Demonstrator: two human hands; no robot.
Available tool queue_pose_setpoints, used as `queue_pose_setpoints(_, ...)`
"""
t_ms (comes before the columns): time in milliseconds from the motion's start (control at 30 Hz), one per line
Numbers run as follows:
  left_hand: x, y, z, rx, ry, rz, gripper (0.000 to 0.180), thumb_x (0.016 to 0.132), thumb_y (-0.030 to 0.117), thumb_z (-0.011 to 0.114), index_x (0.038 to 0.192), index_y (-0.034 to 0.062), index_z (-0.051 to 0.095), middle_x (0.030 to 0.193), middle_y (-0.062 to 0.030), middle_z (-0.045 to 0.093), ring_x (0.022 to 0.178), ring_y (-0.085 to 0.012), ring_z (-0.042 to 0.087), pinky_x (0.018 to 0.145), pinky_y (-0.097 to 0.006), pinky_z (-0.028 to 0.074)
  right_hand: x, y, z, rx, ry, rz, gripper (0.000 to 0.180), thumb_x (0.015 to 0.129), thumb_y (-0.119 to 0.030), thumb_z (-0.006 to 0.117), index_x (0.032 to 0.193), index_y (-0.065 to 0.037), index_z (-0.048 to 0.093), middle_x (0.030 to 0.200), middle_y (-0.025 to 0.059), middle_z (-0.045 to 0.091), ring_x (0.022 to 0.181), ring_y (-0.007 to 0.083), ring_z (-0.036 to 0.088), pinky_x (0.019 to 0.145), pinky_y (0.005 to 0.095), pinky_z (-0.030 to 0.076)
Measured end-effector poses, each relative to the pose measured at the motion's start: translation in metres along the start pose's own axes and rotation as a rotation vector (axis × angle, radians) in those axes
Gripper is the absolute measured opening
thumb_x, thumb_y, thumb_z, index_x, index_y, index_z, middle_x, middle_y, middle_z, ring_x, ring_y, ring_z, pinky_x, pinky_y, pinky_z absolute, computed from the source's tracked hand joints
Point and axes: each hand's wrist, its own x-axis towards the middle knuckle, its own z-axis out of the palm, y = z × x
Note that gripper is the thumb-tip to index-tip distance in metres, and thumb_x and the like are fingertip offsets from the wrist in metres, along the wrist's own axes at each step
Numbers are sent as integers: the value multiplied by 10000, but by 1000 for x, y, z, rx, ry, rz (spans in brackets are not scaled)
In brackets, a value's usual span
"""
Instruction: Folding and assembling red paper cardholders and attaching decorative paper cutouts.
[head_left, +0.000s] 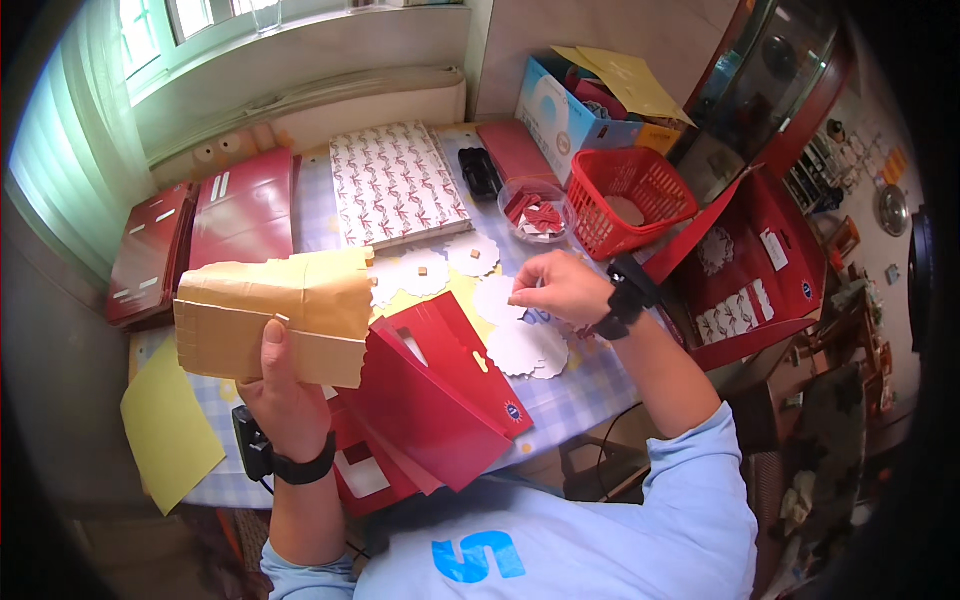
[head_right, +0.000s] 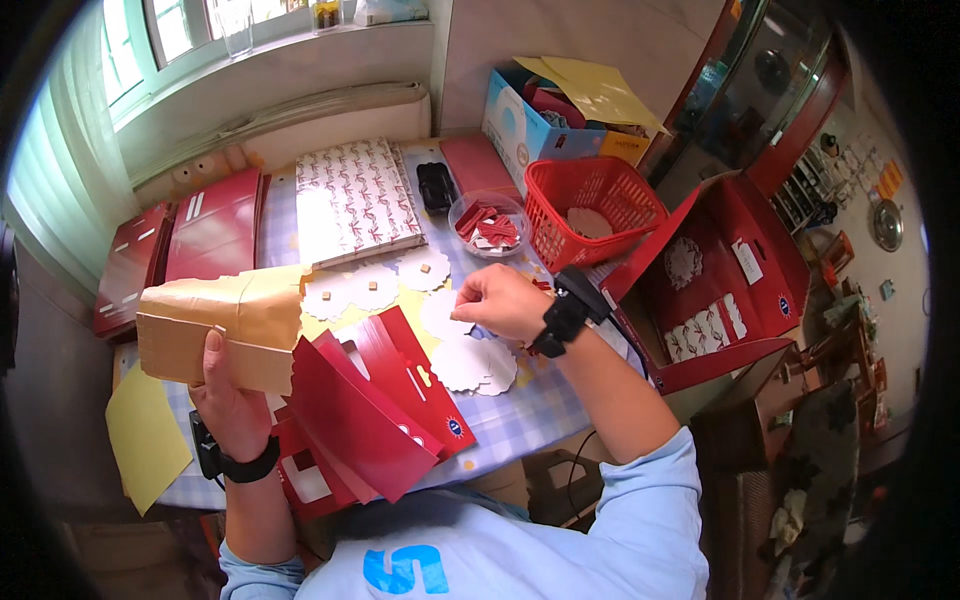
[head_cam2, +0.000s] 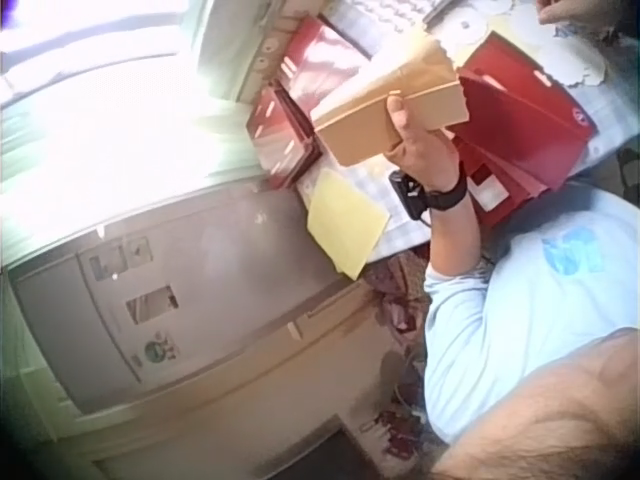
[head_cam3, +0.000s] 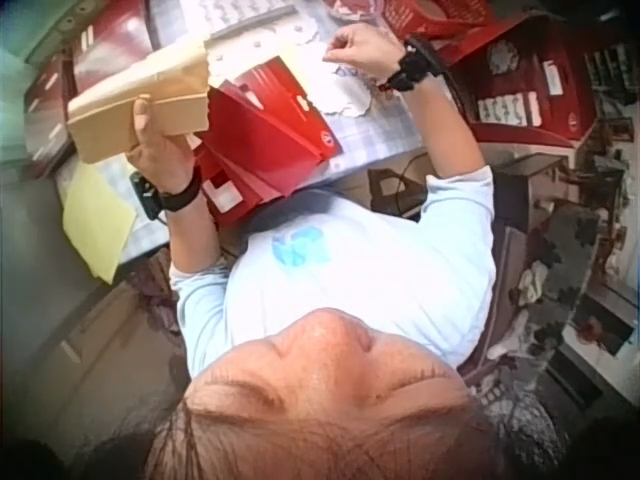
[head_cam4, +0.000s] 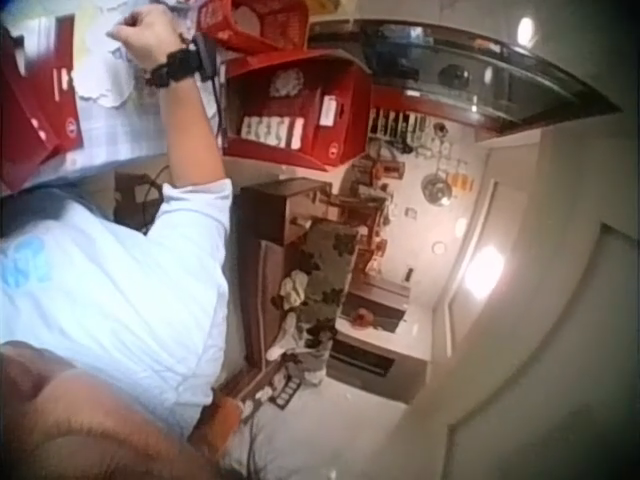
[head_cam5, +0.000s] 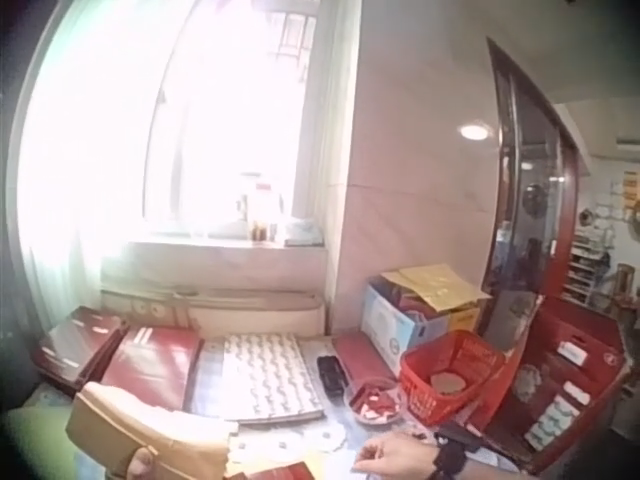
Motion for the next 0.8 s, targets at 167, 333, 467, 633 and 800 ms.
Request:
queue_pose_setpoints(167,0,-4,-11,26,-23,4,326,934,164,575,1214,7,523,1124,-78,602,1008,-166,608,856,-317,518,23,4,7,-88,-99,59,225,759,-199,698,831,14,685,731,111,674,681,166,630,637,318,492)
queue_pose_setpoints(333,-2,-2,-9,-13,-11,13,308,928,139,587,1196,-5,536,1109,-84,611,996,-164,611,870,-313,505,29,2,8,-178,-148,105,233,772,-201,690,844,21,680,741,113,676,693,160,633,649,315,495)
queue_pose_setpoints(467,-4,-1,-7,-18,-15,-5,295,930,133,582,1189,-3,540,1105,-88,612,980,-168,618,869,-316,510,34,8,12,-248,-117,111,249,750,-220,715,827,13,674,738,113,673,697,177,639,640,315,493)
queue_pose_setpoints(633,-6,1,-5,-6,-26,-10,275,931,138,584,1165,-4,553,1093,-84,616,959,-160,621,843,-302,511,32,4,11,-222,-31,213,307,688,-262,782,763,-31,596,712,92,629,666,170,603,600,322,470)
queue_pose_setpoints(800,-9,-6,-8,27,-82,-42,290,945,166,571,1183,1,551,1095,-67,621,986,-160,615,848,-306,513,24,20,13,-63,59,166,285,716,-252,771,789,-17,627,721,100,638,663,159,602,610,301,475)
